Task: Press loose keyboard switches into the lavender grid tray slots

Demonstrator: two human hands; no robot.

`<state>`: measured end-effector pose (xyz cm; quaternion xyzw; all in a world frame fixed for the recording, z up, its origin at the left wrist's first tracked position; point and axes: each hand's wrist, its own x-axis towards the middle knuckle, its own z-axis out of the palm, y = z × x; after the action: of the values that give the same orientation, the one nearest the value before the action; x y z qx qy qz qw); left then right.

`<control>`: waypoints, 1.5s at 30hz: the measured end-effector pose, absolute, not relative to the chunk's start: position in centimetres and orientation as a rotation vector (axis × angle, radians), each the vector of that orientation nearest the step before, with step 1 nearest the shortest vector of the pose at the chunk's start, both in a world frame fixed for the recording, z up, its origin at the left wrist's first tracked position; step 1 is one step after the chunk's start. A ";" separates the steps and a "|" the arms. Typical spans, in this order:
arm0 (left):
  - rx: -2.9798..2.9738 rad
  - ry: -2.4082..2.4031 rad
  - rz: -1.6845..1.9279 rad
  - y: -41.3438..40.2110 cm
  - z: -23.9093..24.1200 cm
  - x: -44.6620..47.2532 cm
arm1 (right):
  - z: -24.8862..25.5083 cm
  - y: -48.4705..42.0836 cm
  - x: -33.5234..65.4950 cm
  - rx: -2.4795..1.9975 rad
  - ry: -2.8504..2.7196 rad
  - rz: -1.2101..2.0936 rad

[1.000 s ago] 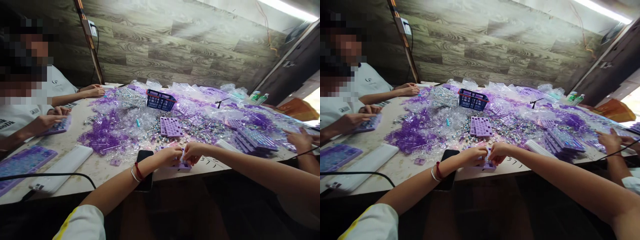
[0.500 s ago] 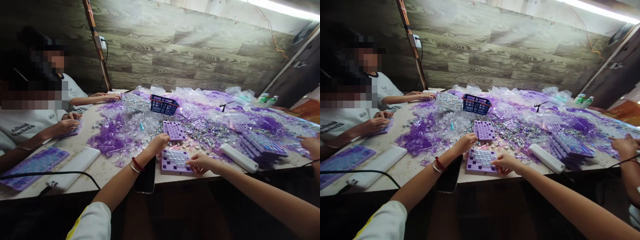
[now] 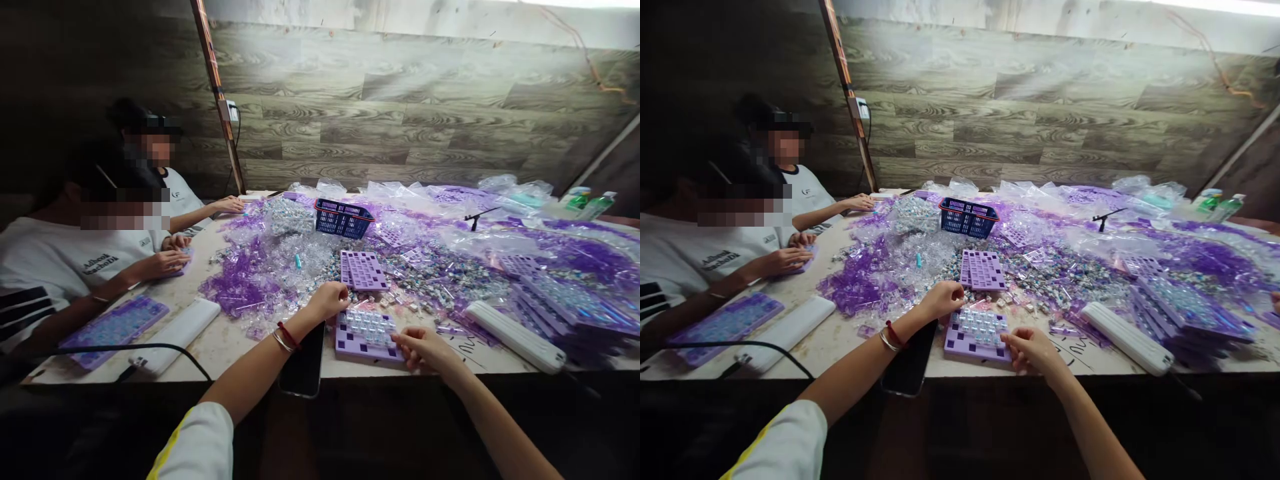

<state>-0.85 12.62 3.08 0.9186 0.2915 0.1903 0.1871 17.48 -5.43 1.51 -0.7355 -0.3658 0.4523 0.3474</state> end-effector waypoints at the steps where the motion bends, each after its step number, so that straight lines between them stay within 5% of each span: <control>1: 2.518 0.803 0.574 12.5 3.3 -0.8 | 1.4 -5.7 17.3 -1.912 -0.938 1.071; 9: 1.569 0.294 0.227 9.1 5.9 -0.7 | 2.4 -7.2 12.3 -1.775 -1.203 0.204; 32: 1.331 0.116 -0.007 11.0 4.6 -1.0 | 2.1 -3.9 11.6 -1.372 -1.587 0.071; 36: 1.635 0.313 0.250 12.4 4.8 -0.9 | 2.6 -4.0 11.1 -1.440 -1.652 0.055; 41: 2.184 1.110 0.914 16.3 5.0 -2.6 | 3.8 -4.0 9.1 -1.570 -1.863 0.211; 45: 2.290 1.583 1.072 18.7 4.7 -4.9 | 4.1 -3.7 7.7 -1.723 -1.934 0.187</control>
<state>-4.88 18.71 4.67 0.7652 0.5290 0.3583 0.0792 7.69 -3.65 4.14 -0.6390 -0.7173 0.0695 0.2688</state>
